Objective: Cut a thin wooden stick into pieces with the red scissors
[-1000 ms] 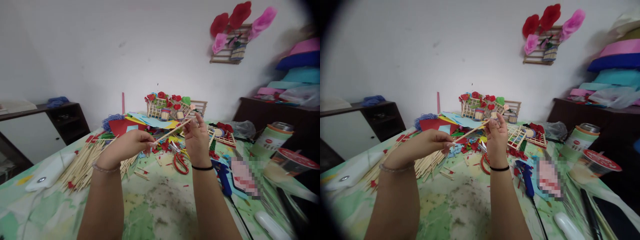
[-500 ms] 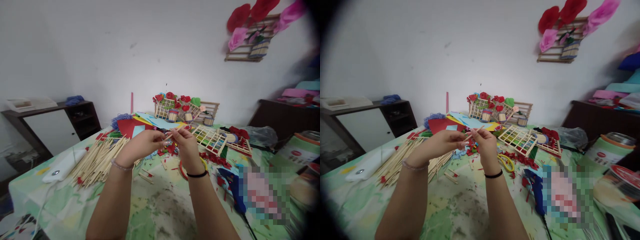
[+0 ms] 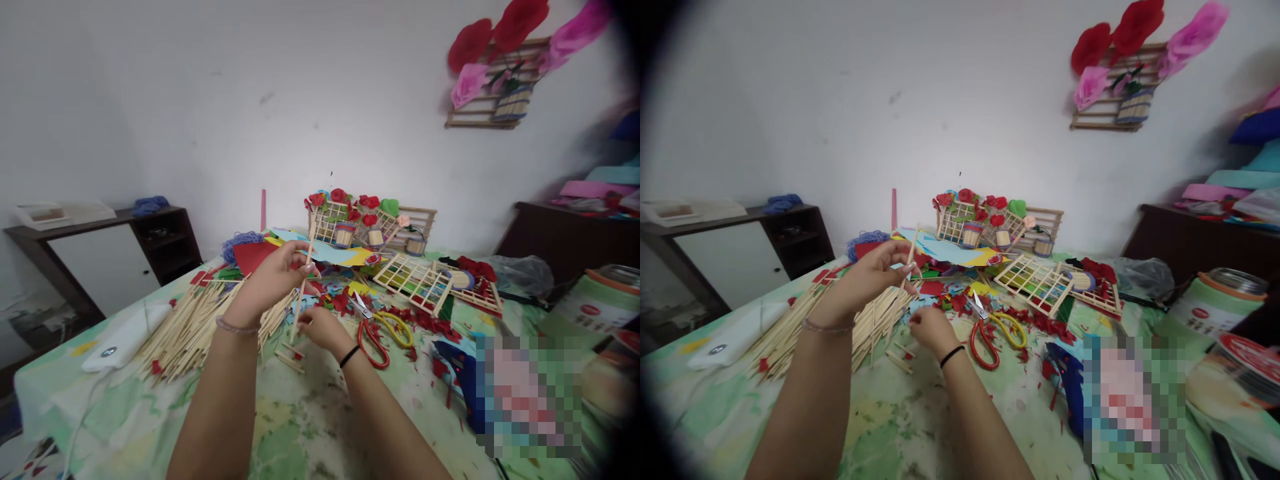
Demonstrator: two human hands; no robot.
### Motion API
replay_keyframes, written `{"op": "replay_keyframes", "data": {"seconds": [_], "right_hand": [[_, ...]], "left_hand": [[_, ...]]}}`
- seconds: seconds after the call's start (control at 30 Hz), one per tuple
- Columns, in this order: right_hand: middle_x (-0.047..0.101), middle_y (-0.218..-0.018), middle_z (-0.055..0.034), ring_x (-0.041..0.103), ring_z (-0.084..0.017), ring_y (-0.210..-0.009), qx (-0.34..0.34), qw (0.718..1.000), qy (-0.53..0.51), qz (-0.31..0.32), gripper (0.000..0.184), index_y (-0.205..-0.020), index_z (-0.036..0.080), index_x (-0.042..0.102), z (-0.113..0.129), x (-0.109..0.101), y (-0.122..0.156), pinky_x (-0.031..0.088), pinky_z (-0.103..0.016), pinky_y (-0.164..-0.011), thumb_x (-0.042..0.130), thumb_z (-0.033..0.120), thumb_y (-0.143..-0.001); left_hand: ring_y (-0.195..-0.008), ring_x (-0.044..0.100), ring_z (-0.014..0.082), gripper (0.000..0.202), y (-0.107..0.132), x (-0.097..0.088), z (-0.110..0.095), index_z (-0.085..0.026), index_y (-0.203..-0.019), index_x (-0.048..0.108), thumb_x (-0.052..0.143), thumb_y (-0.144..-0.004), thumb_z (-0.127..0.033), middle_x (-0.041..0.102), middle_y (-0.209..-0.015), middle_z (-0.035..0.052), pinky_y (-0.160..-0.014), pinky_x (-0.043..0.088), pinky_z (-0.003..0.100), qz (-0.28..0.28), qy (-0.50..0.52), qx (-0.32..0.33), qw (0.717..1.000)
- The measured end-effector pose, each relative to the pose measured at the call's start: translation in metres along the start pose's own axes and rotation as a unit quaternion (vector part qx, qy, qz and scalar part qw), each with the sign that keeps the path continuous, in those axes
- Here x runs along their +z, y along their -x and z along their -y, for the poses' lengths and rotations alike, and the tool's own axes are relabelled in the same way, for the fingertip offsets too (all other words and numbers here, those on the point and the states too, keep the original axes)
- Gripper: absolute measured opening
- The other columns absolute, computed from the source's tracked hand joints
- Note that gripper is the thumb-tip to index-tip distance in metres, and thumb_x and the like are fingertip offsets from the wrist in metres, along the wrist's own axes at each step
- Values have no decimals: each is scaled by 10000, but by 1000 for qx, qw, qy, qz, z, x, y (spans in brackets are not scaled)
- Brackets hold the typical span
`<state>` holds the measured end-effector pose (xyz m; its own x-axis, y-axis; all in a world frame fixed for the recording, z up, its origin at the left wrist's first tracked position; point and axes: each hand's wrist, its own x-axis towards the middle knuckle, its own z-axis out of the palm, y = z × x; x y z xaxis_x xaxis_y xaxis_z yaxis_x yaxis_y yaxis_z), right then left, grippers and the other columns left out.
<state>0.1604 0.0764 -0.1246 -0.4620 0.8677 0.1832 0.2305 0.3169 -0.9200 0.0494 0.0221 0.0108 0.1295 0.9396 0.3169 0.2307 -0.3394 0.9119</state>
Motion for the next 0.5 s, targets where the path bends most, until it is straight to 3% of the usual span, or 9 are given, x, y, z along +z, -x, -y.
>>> {"op": "replay_keyframes", "data": {"seconds": [0.1, 0.27, 0.4, 0.5], "right_hand": [[468, -423, 55, 428, -92, -464, 17, 997, 65, 34, 301, -454, 191, 521, -10, 19, 7, 362, -246, -529, 754, 252, -635], [418, -414, 61, 453, -92, -468, 41, 993, 95, 50, 402, -444, 193, 477, -10, 27, 14, 404, -243, -542, 709, 301, -755], [544, -575, 47, 490, -68, -497, 49, 998, 36, 28, 321, -628, 165, 562, 3, 3, 9, 429, -208, -518, 566, 346, -892], [531, -548, 55, 471, -69, -481, 33, 997, -63, -30, 260, -645, 140, 592, 20, -32, 6, 407, -211, -494, 666, 337, -797]], "left_hand": [[-525, 638, 125, 560, -1, -2, 4, -184, -1282, 381, 599, -766, -199, 552, -799, -39, -607, 474, 271, 2, 29, 10, 1000], [-549, 644, 149, 549, -4, -9, 12, -162, -1274, 426, 624, -775, -277, 563, -789, -21, -580, 481, 281, 38, 93, 17, 995], [-540, 644, 144, 492, -6, -8, 16, -164, -1223, 455, 638, -778, -268, 573, -794, -16, -560, 488, 271, 96, 153, 1, 984], [-561, 657, 154, 427, -7, -3, 18, -179, -1155, 474, 656, -781, -273, 573, -803, -16, -555, 495, 263, 145, 168, -18, 975]]}}
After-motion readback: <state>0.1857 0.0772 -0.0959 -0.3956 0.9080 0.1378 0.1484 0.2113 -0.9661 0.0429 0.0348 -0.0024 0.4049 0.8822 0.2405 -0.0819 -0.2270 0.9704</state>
